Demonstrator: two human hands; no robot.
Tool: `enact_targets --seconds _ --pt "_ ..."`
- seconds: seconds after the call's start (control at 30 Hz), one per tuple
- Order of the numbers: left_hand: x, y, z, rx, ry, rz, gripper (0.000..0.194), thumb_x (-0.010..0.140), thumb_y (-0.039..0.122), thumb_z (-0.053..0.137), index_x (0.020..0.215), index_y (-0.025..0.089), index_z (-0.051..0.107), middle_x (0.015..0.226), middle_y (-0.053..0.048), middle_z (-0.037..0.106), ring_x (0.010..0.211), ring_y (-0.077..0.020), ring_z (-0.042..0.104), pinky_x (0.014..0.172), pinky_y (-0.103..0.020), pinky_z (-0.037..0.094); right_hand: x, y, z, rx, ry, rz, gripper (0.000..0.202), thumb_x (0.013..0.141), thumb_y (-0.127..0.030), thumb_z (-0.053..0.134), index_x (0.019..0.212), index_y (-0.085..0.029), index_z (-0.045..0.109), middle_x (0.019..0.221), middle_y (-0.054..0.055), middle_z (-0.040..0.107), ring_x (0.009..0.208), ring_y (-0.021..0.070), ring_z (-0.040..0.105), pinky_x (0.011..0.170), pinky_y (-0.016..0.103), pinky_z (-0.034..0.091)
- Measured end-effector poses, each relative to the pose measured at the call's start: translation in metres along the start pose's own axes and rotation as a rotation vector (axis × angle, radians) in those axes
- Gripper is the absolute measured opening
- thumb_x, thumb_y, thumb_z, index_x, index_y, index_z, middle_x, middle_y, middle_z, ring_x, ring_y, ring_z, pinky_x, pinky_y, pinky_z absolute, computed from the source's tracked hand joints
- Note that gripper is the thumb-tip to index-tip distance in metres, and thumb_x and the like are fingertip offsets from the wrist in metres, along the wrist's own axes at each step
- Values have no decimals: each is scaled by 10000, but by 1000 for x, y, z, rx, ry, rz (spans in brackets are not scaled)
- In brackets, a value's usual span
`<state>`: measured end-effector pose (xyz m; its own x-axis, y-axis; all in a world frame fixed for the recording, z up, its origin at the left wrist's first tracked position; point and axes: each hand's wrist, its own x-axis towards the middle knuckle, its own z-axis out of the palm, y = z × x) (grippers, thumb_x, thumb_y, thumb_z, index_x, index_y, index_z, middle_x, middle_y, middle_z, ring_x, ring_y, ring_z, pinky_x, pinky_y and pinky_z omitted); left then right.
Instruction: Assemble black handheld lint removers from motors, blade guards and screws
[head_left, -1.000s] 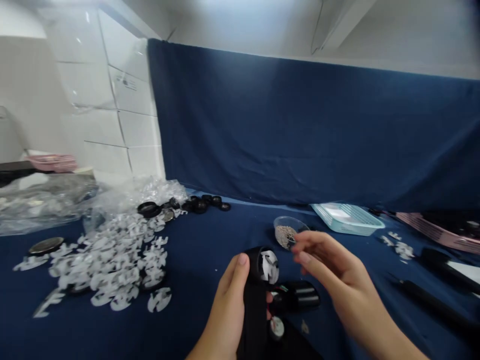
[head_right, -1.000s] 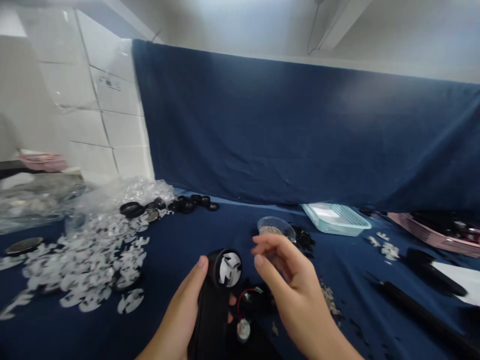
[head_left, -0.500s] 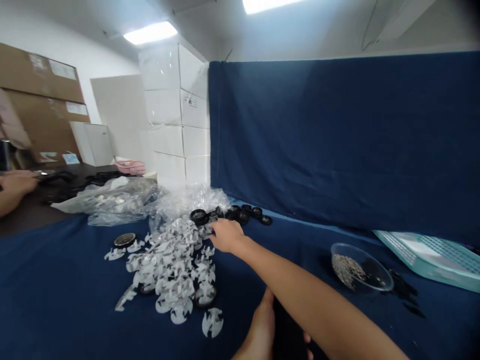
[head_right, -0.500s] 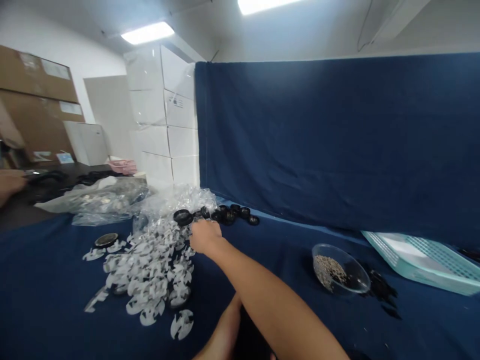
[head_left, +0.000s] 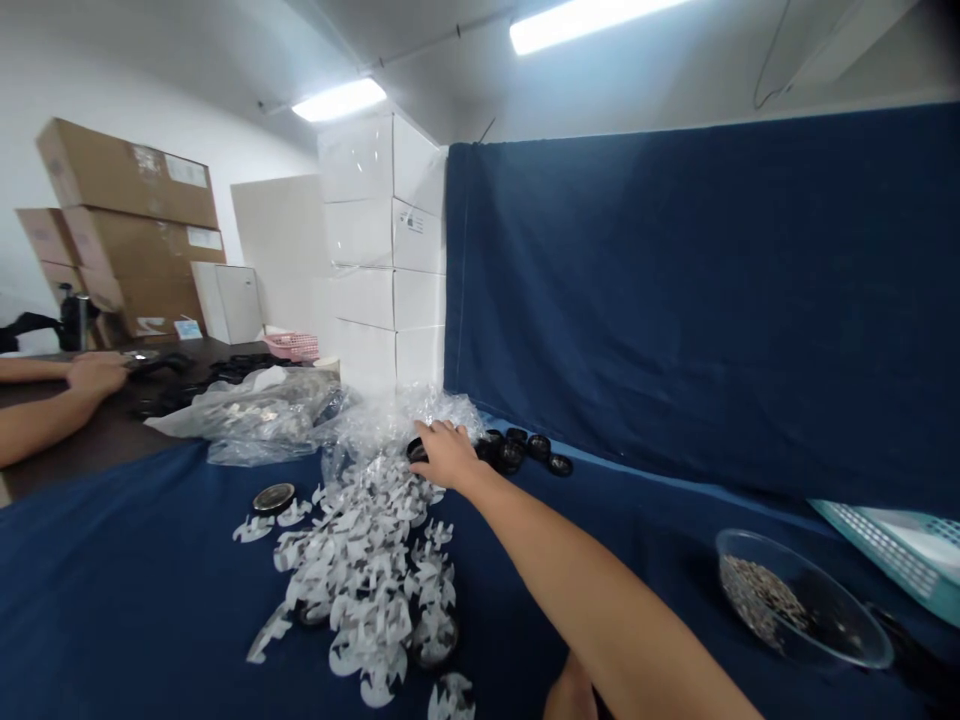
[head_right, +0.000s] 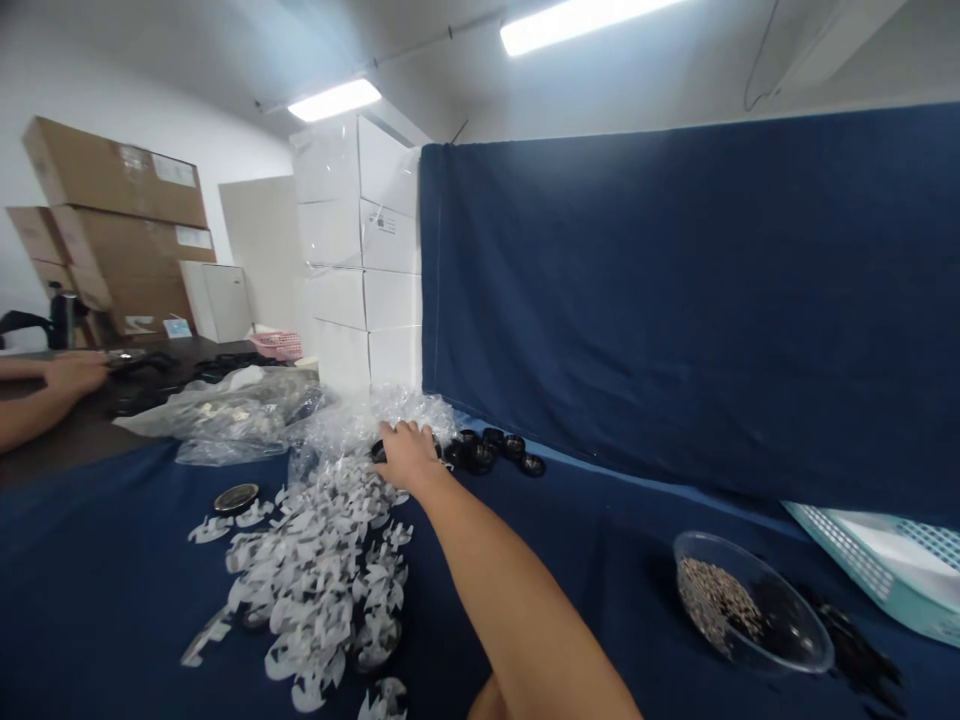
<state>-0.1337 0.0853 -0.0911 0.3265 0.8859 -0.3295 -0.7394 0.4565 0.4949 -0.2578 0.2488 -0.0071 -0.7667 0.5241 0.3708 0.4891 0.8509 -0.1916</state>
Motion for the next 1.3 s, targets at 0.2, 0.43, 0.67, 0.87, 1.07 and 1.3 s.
enact_targets --seconds 0.2,0.43,0.67,0.87,1.07,1.3 --pt "5 -4 1 47 49 -88 721 851 710 337 845 75 678 597 -82 653 462 -182 611 491 -283 459 -53 17 -85 231 235 45 436 865 -399 633 1228 -183 526 1276 97 494 1173 274 485 1006 519 380" --pt "-19 -9 25 117 11 -158 812 757 793 395 976 67 683 619 -108 702 476 -197 656 449 -234 420 -249 42 -182 641 383 121 320 870 -360 611 1034 -256 357 1276 77 504 1035 173 604 836 310 519" --pt "-40 -54 88 176 -68 -199 765 771 763 435 793 49 708 614 -101 687 462 -175 640 475 -249 469 -393 9 -166 630 589 220 379 837 -301 686 1164 -269 497 1385 87 467 1263 238 471 1026 372 434" --pt "-58 -90 139 226 -98 -229 711 804 723 441 764 63 705 540 -64 639 410 -138 609 422 -200 437 -446 -9 -184 430 507 226 541 917 -375 560 1415 -317 359 1491 41 346 1389 252 288 1137 452 299" --pt "-70 -113 161 323 -24 -210 710 784 738 449 692 77 693 513 -57 619 390 -131 574 393 -200 410 -477 -18 -222 93 377 261 611 877 -366 620 1424 -320 351 1409 34 443 1341 252 325 1087 413 378" --pt "-78 -120 158 396 -62 -228 770 759 774 431 600 69 697 572 -98 654 465 -141 609 452 -205 446 -510 -26 -248 192 661 336 538 932 -414 470 1437 -299 324 1384 54 441 1248 232 472 973 275 454"
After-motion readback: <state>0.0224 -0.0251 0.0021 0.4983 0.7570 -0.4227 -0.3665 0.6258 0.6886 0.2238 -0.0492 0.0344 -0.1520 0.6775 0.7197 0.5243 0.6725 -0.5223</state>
